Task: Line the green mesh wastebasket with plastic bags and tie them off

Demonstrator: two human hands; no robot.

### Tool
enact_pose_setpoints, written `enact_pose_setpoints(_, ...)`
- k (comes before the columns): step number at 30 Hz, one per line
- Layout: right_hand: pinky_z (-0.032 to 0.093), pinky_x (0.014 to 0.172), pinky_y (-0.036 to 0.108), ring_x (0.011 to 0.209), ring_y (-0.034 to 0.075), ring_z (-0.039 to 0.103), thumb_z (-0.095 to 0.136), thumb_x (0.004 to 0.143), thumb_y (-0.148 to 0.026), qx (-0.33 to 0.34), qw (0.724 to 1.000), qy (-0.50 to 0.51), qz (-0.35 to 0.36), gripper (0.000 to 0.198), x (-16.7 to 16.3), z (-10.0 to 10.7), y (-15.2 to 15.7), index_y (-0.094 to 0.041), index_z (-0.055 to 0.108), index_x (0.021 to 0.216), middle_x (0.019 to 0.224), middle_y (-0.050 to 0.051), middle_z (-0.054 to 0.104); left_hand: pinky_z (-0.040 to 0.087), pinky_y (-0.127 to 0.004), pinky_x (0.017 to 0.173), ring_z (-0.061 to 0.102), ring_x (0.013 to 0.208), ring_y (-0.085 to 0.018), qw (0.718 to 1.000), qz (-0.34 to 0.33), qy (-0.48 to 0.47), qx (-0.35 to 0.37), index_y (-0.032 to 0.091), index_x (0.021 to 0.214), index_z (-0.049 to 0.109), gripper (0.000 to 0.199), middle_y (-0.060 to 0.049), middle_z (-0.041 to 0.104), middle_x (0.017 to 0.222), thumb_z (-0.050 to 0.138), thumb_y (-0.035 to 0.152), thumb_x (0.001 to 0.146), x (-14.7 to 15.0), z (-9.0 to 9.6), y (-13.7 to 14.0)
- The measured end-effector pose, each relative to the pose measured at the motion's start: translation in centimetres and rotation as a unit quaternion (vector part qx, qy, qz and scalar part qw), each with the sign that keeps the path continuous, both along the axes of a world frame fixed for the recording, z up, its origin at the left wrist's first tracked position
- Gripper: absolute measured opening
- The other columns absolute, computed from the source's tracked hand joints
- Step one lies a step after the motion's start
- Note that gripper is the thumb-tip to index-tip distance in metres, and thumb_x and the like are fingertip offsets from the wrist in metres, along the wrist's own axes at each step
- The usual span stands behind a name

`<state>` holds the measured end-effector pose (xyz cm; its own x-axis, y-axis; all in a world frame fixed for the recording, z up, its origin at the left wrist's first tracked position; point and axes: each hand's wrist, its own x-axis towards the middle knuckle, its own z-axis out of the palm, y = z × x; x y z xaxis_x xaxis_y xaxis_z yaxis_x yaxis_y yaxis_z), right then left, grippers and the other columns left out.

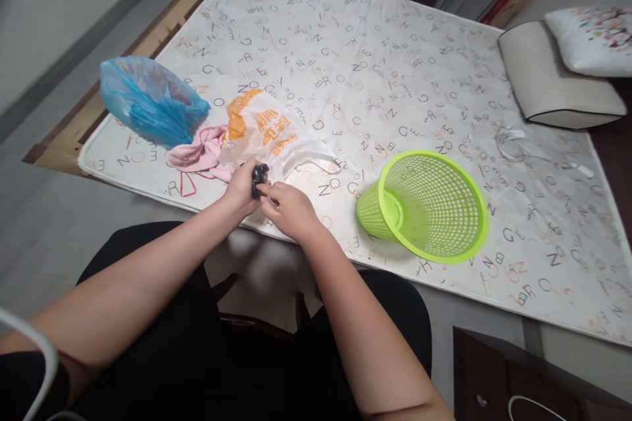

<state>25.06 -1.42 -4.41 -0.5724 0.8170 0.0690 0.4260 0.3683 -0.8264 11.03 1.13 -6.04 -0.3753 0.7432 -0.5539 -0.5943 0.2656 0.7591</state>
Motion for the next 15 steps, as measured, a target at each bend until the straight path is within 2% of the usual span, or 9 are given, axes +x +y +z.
enact_pose_setpoints(10,0.053,0.092,0.035,0.092,0.02,0.068,0.062,0.09,-0.022,-0.065,0.997,0.051,-0.009,0.04,-0.7,-0.6,-0.5,-0.031,0.078,0.125,0.103,0.002,0.077,0.027,-0.022,0.039,0.042,0.039,-0.01,1.0,-0.007,-0.02,-0.015,0.02,0.066,0.048,0.019,0.004,0.045,0.053,0.063,0.025,0.076,-0.3,0.0,-0.1)
enact_pose_setpoints(15,0.054,0.094,0.037,0.095,0.021,0.071,0.061,0.09,-0.021,-0.08,0.995,0.058,0.0,0.042,-0.8,-1.4,-0.6,-0.03,0.077,0.128,0.108,0.003,0.079,0.026,-0.021,0.038,0.04,0.039,-0.008,1.0,-0.009,-0.025,-0.011,0.021,0.067,0.046,0.018,0.005,0.044,0.053,0.062,0.025,0.075,-0.1,-0.6,-0.4)
